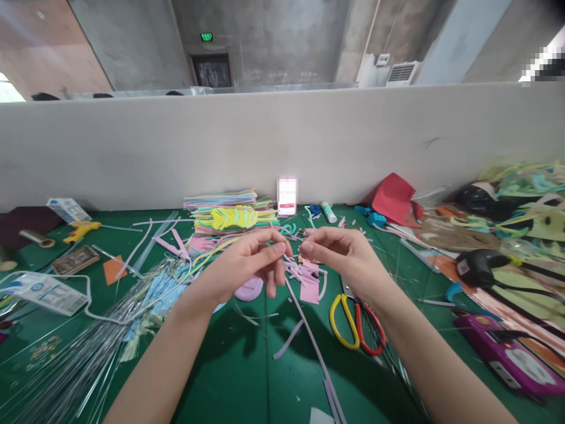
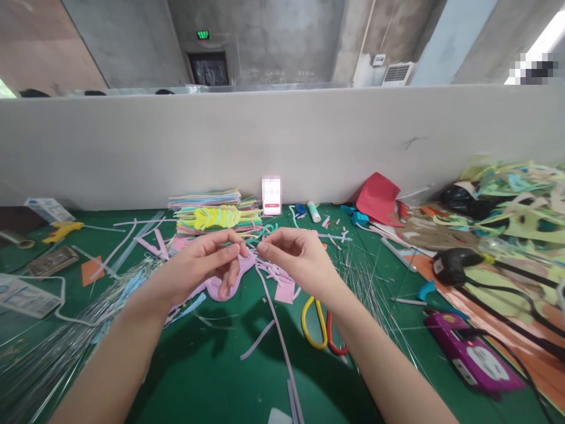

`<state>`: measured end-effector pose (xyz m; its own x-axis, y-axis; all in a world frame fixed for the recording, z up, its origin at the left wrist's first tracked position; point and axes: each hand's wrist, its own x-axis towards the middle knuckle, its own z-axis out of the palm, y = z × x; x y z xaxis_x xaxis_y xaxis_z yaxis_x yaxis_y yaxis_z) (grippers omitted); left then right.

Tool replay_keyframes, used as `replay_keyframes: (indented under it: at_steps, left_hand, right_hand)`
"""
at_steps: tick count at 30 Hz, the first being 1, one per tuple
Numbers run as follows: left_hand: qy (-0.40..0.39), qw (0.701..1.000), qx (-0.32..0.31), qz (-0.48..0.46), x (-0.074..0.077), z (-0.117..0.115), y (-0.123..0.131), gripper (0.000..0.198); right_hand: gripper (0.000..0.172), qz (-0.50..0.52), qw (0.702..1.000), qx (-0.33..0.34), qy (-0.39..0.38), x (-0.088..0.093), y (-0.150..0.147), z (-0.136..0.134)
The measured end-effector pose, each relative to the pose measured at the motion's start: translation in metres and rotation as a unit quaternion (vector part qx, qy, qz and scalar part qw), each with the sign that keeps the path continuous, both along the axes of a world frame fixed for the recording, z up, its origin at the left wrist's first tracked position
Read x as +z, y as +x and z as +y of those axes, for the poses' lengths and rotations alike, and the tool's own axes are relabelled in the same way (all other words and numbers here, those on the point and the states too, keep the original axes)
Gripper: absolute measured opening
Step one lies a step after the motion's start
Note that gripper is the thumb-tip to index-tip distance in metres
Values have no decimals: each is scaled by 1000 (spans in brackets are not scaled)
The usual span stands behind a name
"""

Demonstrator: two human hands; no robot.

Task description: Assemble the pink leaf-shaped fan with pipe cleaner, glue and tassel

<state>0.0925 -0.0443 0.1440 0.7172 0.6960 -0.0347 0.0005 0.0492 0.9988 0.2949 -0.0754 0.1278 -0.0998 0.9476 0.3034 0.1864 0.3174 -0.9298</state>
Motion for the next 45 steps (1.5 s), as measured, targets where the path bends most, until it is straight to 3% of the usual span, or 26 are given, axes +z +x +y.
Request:
replay_keyframes:
  at_steps: [2,6,10,20,22,26,29,32,35,37,42,43,45]
  left_hand:
    - [-19,1000,-4,-17,-2,1,3,17]
    - [-25,999,0,-27,-8,2,9,17]
    - [-25,999,8,-34,-10,1,13,18]
    - [-9,1000,-15,-5,-7,-3,15,20]
    - [1,1000,-5,4,-6,-4,16,21]
    - [23,999,9,27,-6,-4,17,23]
    - [25,999,-1,45,-10,-2,19,24]
    - [32,997,3,67,-17,0,22,26]
    - [8,998,0,57,-21,1,24,27]
    - [-21,999,-9,29,-20,0,24,28]
    - [-75,996,-24,-27,-14,-4,26,28]
    - [-85,995,-28,-38,-14,-4,26,27]
    - [-97,993,-31,-53,-15,-4,26,26]
  right_hand:
    - [14,-94,990,-76,78,-1,-4,-2]
    - [6,-267,919,-176,230,-5,-8,-2]
    - [13,-304,872,-219,316,-11,-10,0]
    - [5,-293,876,-236,302,-7,-12,-7]
    - [9,-338,839,-258,339,-7,-12,-10]
    - [23,-461,725,-298,416,-7,-13,-14]
    - [25,-508,703,-294,402,-7,-14,-17]
    - [25,-540,696,-267,390,-7,-15,-16]
    - [24,-535,709,-260,380,-9,-12,-12]
    - [24,-505,735,-276,359,-9,-8,-9]
    - [22,-381,854,-258,243,-7,0,-6]
    - [20,-366,863,-258,236,-7,0,-5]
    - [17,-365,852,-274,256,-8,-1,-5]
